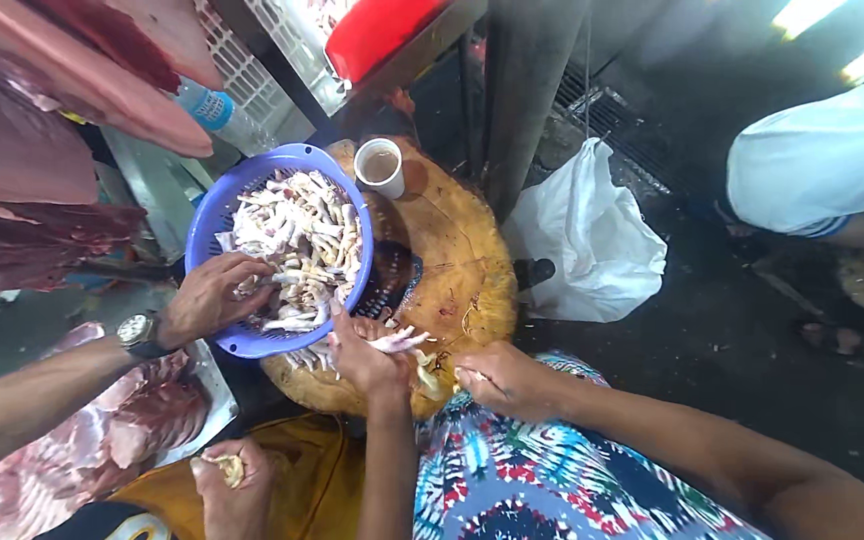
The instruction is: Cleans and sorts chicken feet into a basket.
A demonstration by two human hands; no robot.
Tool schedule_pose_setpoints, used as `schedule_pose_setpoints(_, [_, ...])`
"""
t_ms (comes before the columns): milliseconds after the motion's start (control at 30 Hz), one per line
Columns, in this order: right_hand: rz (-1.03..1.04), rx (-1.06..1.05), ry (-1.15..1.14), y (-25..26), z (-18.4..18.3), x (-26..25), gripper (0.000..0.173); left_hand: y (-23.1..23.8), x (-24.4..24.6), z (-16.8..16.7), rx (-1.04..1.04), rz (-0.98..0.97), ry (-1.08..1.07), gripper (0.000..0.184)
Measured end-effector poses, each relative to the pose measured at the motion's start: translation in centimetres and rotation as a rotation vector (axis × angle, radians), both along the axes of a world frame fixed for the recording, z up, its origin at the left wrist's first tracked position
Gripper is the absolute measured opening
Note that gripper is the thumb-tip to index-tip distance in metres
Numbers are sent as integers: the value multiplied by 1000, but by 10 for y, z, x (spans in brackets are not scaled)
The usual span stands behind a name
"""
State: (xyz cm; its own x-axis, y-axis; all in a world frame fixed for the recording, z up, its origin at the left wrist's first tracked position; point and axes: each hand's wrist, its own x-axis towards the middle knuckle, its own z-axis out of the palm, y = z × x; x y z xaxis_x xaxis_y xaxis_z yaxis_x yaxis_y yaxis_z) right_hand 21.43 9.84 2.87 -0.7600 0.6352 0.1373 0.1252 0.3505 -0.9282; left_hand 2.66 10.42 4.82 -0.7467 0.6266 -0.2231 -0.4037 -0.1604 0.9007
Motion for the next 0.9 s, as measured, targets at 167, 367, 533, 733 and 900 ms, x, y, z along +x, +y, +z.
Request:
schedule_pose_setpoints(167, [-94,-103,-86,14,1,-10,58,-2,18,-4,-17,-85,-115,51])
schedule_pose_setpoints(367, [-128,127,-286,11,-6,-29,40,-10,37,-2,-75,-151,-322,40])
schedule_pose_setpoints(533, [-58,231,-292,11,-11,-29,40,-17,43,1,-217,-170,-419,36])
schedule_pose_setpoints(733, [107,-154,40,14,-6,-10,28,-10,7,11,30,-37,-486,62])
schedule_pose_setpoints(900, [-8,-714,436,28,-13,-8,25,-11,-9,53,-19,-232,-573,52])
